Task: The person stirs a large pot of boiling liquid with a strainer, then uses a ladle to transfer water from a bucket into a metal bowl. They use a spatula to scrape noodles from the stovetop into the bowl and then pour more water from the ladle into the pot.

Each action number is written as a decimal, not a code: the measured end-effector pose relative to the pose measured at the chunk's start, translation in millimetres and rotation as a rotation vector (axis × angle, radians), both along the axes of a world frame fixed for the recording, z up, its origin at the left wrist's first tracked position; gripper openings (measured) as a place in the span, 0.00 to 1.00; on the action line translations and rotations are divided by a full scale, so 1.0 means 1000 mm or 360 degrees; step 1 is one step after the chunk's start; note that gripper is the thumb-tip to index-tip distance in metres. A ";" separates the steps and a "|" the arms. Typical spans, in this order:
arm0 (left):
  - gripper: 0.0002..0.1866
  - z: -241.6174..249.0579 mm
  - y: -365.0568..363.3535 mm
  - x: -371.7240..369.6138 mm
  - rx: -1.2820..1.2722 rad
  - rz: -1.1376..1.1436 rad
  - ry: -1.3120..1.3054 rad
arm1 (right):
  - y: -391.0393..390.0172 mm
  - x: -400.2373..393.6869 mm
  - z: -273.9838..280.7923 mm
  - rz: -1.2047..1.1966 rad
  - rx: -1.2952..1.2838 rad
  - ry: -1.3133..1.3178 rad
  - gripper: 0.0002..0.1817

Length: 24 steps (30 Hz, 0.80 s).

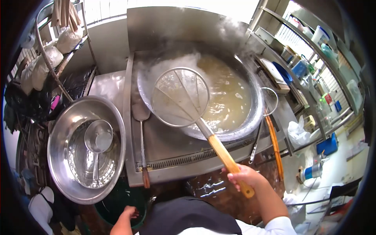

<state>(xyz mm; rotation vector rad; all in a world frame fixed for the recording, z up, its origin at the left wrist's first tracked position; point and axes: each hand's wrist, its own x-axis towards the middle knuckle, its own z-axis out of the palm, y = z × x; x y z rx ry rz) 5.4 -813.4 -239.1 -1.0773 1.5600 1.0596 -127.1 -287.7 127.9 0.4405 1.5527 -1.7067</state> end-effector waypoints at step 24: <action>0.11 -0.026 -0.019 -0.002 0.0071 -0.0185 0.0265 | -0.023 0.112 -0.025 0.0184 0.1582 0.0851 0.23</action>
